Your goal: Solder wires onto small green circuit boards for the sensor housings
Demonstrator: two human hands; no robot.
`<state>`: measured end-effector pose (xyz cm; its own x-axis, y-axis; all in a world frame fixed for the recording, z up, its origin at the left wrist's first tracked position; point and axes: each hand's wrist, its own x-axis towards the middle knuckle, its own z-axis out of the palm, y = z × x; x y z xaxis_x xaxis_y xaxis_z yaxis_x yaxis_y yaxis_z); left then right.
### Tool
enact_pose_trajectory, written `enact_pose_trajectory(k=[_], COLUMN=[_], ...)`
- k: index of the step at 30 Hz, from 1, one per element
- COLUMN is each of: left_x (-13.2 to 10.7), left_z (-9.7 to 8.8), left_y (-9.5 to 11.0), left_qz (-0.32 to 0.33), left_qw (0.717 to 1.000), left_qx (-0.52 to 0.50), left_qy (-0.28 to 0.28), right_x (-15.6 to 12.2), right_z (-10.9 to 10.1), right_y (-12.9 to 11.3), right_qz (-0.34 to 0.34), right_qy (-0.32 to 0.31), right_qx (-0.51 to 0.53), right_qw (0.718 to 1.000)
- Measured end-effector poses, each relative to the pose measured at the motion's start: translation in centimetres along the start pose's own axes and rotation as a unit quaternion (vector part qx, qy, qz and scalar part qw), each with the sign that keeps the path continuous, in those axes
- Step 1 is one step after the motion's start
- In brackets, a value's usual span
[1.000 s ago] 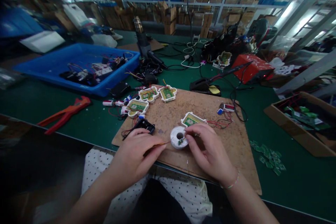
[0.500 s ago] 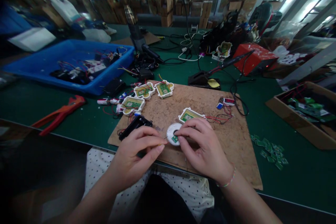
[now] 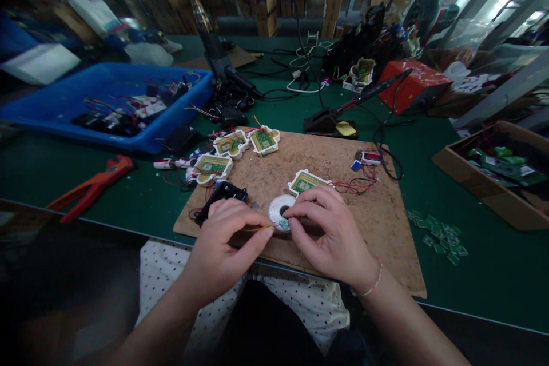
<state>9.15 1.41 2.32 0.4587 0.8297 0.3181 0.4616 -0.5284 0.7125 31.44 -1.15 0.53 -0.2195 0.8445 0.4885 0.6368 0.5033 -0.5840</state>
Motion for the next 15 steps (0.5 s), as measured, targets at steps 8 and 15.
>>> enact_pose_trajectory(k=[8,15], left_x=[0.2,0.1], left_z=[0.7,1.3], left_y=[0.4,0.1], left_qz=[0.026,0.043], left_qw=[0.999,0.999], left_qx=[0.013,0.009], left_qy=[0.031,-0.005], right_x=[0.1,-0.2], right_z=[0.2,0.2], right_y=[-0.3,-0.3], right_qz=[0.025,0.060], right_qy=[0.011,0.016], right_qx=[0.009,0.008], right_qw=[1.000,0.998])
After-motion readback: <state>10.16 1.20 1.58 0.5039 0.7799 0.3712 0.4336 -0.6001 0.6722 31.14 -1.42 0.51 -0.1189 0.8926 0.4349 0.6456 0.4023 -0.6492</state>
